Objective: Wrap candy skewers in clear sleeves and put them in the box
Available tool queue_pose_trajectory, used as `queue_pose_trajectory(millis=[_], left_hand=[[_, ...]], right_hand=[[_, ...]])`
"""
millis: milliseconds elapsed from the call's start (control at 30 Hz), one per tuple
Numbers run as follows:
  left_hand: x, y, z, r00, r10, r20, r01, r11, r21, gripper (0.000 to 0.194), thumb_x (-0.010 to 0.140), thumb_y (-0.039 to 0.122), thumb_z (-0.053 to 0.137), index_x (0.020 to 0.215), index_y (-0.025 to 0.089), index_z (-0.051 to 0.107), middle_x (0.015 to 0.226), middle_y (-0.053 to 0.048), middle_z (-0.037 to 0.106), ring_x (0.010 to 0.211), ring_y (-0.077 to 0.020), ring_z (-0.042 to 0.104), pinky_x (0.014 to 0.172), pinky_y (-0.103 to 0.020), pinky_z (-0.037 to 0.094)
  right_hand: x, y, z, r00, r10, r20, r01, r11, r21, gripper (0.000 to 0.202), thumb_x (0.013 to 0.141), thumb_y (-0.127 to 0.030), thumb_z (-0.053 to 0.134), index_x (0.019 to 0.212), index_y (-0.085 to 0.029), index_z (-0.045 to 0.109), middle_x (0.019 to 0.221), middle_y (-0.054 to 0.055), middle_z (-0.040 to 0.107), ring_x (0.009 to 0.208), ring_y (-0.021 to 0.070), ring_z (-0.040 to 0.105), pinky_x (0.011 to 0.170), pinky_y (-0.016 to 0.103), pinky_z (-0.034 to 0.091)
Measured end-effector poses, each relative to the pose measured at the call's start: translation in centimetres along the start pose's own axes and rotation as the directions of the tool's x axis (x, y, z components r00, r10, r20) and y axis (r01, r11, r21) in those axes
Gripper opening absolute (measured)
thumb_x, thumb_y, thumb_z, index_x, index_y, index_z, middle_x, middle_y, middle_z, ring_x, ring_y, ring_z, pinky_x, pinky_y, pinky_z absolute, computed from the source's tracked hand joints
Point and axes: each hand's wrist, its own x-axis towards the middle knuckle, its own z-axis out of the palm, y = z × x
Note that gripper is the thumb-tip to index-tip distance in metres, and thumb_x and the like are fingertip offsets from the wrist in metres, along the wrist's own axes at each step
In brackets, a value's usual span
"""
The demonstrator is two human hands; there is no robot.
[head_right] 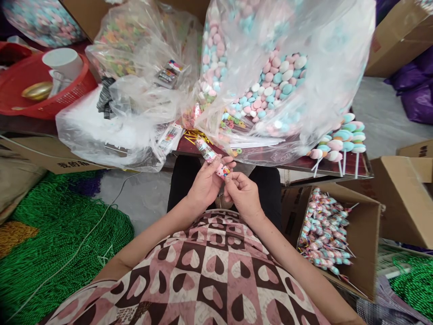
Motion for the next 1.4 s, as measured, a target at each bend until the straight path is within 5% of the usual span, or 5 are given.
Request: queue_pose_trajectory(millis=[133,433,767,1100,1400], left_hand=[[0.0,0.1,0.1,1.0,0.028,0.001,-0.028,1.0,-0.004,0.022,0.081,0.028,0.067,0.095,0.017,0.055,0.092,-0.004,0.072,0.089,-0.0174,0.069,0.074,-0.026,0.047],[-0.5,0.3,0.3,0.997,0.081,0.017,-0.082,0.994,0.073,0.031,0.077,0.033,0.072,0.098,0.019,0.054,0.093,-0.003,0.071,0.092,-0.0167,0.068,0.08,-0.028,0.047],[-1.0,0.4,0.9,0.972,0.229,0.057,-0.231,0.973,0.016,0.027,0.074,0.033,0.075,0.091,0.021,0.058,0.093,0.0,0.071,0.095,-0.0168,0.067,0.089,-0.031,0.047],[-1.0,0.4,1.0,0.981,0.161,0.108,-0.164,0.986,0.012,0.028,0.075,0.032,0.074,0.093,0.021,0.056,0.09,0.0,0.07,0.096,-0.0172,0.067,0.09,-0.032,0.046],[-1.1,0.4,0.8,0.975,0.159,0.155,-0.17,0.983,0.064,0.03,0.073,0.033,0.076,0.092,0.02,0.058,0.079,-0.001,0.07,0.088,-0.018,0.067,0.09,-0.034,0.047]], right_hand=[[0.0,0.2,0.0,0.998,-0.051,-0.035,0.053,0.998,0.036,0.02,0.08,-0.038,0.069,0.083,-0.02,0.061,0.049,-0.006,0.057,0.04,0.007,0.048,0.04,0.018,0.035],[-0.2,-0.8,0.1,0.984,0.157,0.079,-0.173,0.946,0.272,0.021,0.076,-0.036,0.073,0.082,-0.018,0.066,0.049,-0.006,0.056,0.036,0.0059,0.045,0.036,0.016,0.033],[-0.4,-1.6,0.6,0.994,0.111,0.007,-0.106,0.928,0.358,0.017,0.076,-0.032,0.073,0.082,-0.018,0.065,0.052,-0.006,0.057,0.037,0.0053,0.045,0.037,0.017,0.034],[-0.4,-2.0,0.3,0.998,0.064,-0.022,-0.048,0.902,0.429,0.016,0.077,-0.031,0.072,0.083,-0.019,0.064,0.045,-0.009,0.049,0.037,0.0044,0.038,0.037,0.016,0.033],[-0.1,-2.9,-0.2,0.982,0.166,0.088,-0.188,0.892,0.411,0.023,0.075,-0.037,0.073,0.075,-0.019,0.057,0.041,-0.012,0.034,0.034,0.0038,0.026,0.035,0.018,0.023]])
